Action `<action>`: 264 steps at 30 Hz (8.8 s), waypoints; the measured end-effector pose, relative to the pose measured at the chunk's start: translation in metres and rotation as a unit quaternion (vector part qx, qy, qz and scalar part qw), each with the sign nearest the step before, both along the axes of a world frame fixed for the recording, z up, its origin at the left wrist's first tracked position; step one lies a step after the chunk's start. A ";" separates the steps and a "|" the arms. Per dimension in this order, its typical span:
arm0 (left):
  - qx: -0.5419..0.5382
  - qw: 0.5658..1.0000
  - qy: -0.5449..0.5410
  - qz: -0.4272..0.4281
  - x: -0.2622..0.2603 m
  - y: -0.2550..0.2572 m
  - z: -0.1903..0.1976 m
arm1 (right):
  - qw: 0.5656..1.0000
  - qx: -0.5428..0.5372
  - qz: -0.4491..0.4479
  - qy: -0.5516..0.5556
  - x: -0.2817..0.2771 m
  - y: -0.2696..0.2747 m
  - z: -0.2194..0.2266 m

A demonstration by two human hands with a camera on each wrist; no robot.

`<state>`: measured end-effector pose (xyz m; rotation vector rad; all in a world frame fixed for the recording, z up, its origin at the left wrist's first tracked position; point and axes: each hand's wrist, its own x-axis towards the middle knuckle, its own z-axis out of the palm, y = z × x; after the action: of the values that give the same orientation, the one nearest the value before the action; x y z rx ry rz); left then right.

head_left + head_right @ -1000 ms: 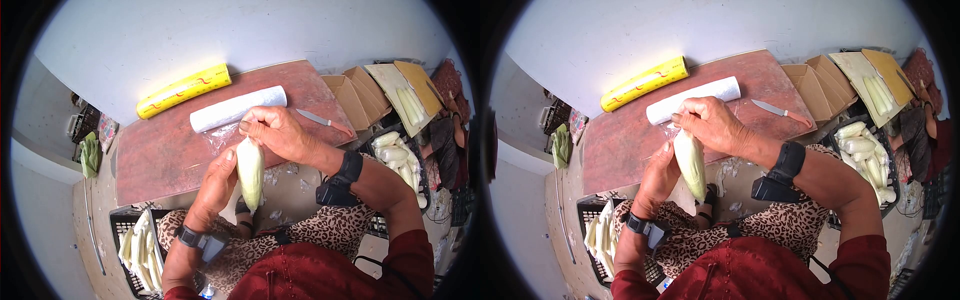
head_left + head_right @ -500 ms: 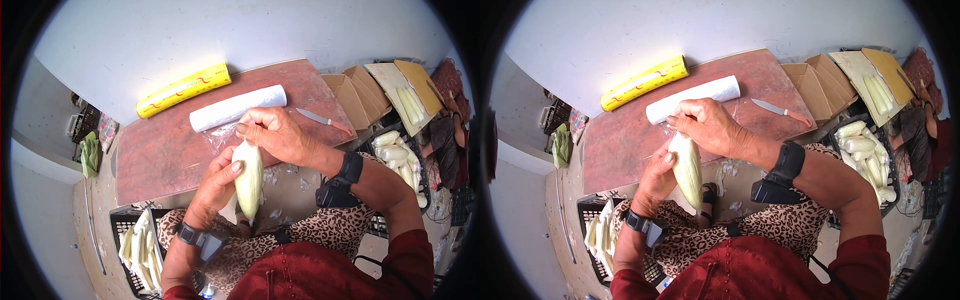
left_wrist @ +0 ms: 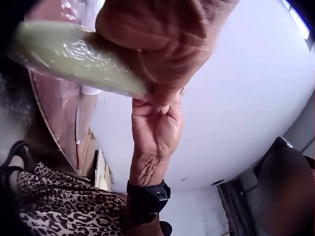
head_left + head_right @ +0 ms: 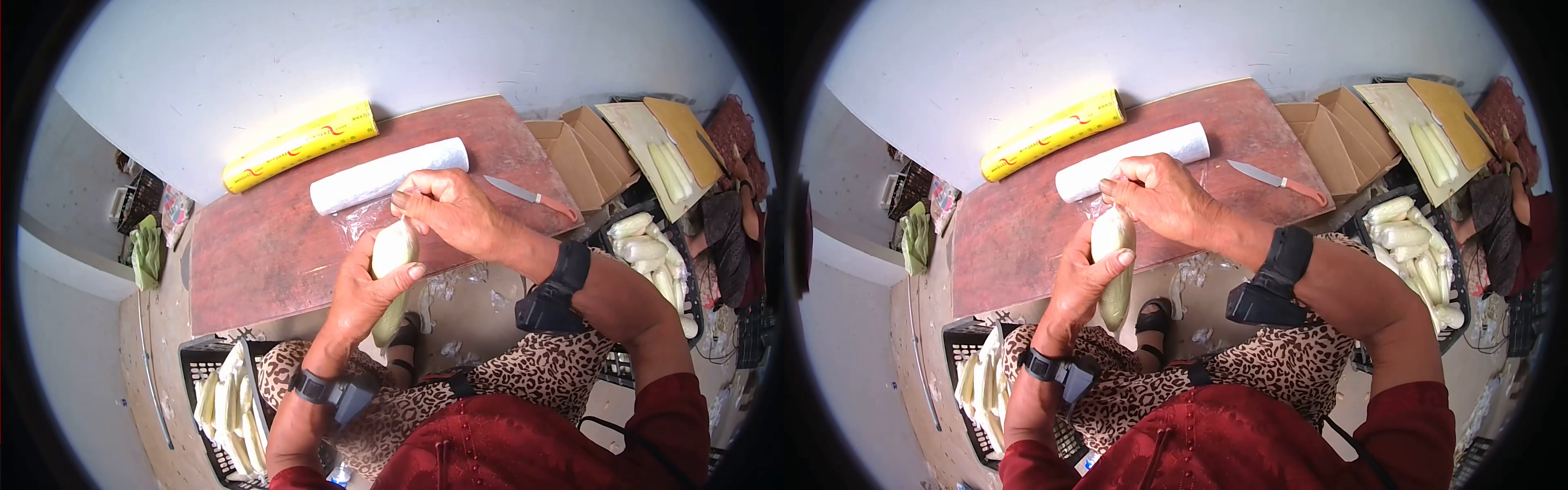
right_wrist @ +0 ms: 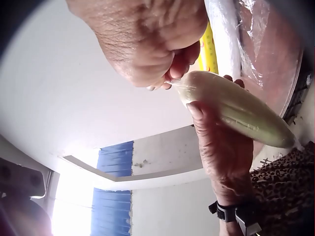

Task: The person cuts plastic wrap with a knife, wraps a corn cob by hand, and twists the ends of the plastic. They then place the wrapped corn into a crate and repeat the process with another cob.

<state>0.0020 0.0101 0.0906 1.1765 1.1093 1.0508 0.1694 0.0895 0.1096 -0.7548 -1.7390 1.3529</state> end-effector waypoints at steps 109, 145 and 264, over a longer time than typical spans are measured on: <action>-0.020 0.997 -0.072 -0.037 -0.007 0.001 -0.003 | 0.998 0.053 0.007 -0.014 -0.004 0.003 -0.010; -0.065 0.974 -0.206 -0.072 -0.008 -0.004 -0.010 | 0.929 -0.238 0.273 0.076 -0.002 -0.004 -0.013; -0.078 0.990 -0.025 -0.117 -0.004 -0.005 -0.015 | 0.991 -0.026 0.089 -0.091 0.001 -0.013 -0.002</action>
<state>-0.0021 0.0049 0.0761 1.1183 0.9696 0.7955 0.1703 0.0765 0.1079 -0.7869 -1.9609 1.4921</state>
